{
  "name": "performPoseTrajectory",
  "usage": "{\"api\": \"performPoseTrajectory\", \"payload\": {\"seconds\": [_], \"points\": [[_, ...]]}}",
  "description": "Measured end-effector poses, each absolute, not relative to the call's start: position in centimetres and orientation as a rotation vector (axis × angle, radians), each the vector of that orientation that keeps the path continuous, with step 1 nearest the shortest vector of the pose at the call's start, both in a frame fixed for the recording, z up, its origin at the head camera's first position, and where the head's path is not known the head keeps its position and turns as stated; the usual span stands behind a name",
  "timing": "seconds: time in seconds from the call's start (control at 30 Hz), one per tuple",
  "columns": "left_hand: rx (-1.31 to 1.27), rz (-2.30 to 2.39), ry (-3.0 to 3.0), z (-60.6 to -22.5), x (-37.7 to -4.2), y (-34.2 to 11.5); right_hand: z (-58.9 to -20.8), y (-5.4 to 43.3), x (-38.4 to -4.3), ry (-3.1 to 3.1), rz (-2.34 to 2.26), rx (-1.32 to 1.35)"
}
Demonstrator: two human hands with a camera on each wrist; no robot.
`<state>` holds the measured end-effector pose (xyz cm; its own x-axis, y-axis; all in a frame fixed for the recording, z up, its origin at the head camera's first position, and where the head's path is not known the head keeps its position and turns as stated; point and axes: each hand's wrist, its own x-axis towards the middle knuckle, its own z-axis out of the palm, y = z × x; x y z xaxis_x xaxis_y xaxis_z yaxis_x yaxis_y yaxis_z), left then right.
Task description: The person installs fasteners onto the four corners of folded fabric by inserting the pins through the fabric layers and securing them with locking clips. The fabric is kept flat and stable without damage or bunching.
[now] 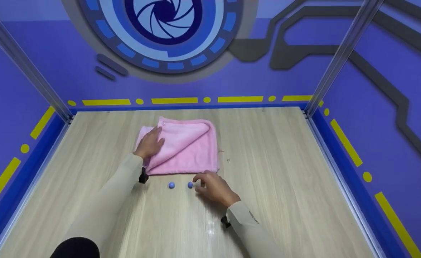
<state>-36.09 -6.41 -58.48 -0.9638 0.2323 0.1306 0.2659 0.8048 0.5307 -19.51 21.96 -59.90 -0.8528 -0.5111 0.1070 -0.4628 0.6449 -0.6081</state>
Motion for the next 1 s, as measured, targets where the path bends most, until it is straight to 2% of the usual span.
{"api": "performPoseTrajectory", "payload": {"seconds": [0.47,0.67,1.0], "points": [[-0.555,-0.968,-2.43,-58.3,-33.6,-7.7,-59.1,23.5,-22.0,2.96,-1.043,-0.802],[-0.592,-0.959,-2.372,-58.1,-32.6,-7.8,-59.0,25.0,-23.3,3.086,-1.039,-0.598],[-0.59,-0.928,-2.347,-59.1,-31.1,-8.7,-59.9,27.9,-25.2,3.267,-0.735,-0.306]]}}
